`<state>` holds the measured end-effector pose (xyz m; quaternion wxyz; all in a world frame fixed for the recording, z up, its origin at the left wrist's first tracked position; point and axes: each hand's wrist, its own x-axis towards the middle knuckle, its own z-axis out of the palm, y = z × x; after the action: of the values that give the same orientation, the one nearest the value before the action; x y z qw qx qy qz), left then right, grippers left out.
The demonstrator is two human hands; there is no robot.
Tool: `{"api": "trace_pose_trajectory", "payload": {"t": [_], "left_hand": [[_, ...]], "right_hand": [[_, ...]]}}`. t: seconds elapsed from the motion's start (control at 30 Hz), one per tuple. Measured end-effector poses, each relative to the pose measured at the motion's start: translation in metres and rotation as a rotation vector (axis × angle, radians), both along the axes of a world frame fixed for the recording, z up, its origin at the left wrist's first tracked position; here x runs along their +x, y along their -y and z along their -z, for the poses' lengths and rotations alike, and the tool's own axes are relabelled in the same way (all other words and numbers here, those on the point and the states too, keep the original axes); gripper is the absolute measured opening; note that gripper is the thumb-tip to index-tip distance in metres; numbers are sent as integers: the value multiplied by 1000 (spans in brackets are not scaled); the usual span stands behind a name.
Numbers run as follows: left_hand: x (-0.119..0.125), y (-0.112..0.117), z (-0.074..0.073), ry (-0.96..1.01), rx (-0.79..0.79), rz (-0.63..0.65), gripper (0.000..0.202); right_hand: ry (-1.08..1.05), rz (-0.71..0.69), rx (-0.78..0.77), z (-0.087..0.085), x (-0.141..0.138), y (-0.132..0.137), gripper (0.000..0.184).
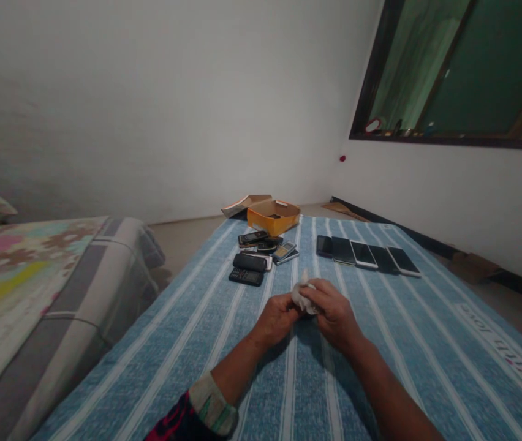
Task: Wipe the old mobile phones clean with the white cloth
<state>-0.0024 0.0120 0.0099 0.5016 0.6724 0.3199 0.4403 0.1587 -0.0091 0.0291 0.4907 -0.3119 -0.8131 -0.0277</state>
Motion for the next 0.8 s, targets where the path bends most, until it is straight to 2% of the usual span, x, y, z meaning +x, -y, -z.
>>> {"api": "trace_pose_trajectory", "payload": {"t": [0.1, 0.23, 0.37, 0.53, 0.63, 0.7, 0.8], "left_hand": [[-7, 3, -1, 30, -6, -15, 16], [-10, 3, 0, 66, -6, -29, 14], [-5, 3, 2, 44, 6, -59, 14], [0, 7, -3, -32, -15, -113, 19], [1, 9, -6, -47, -2, -121, 19], [1, 9, -6, -44, 5, -134, 18], [0, 9, -5, -57, 1, -146, 20]], "right_hand": [[34, -35, -3, 1, -13, 0, 31], [40, -11, -8, 3, -21, -1, 26], [12, -25, -39, 4, -16, 1, 33], [-92, 6, -117, 1, 1, 4, 52], [-92, 25, -139, 1, 9, 3, 54], [-90, 52, -113, 2, 10, 3, 52], [-64, 106, 5, 4, 1, 4, 50]]}}
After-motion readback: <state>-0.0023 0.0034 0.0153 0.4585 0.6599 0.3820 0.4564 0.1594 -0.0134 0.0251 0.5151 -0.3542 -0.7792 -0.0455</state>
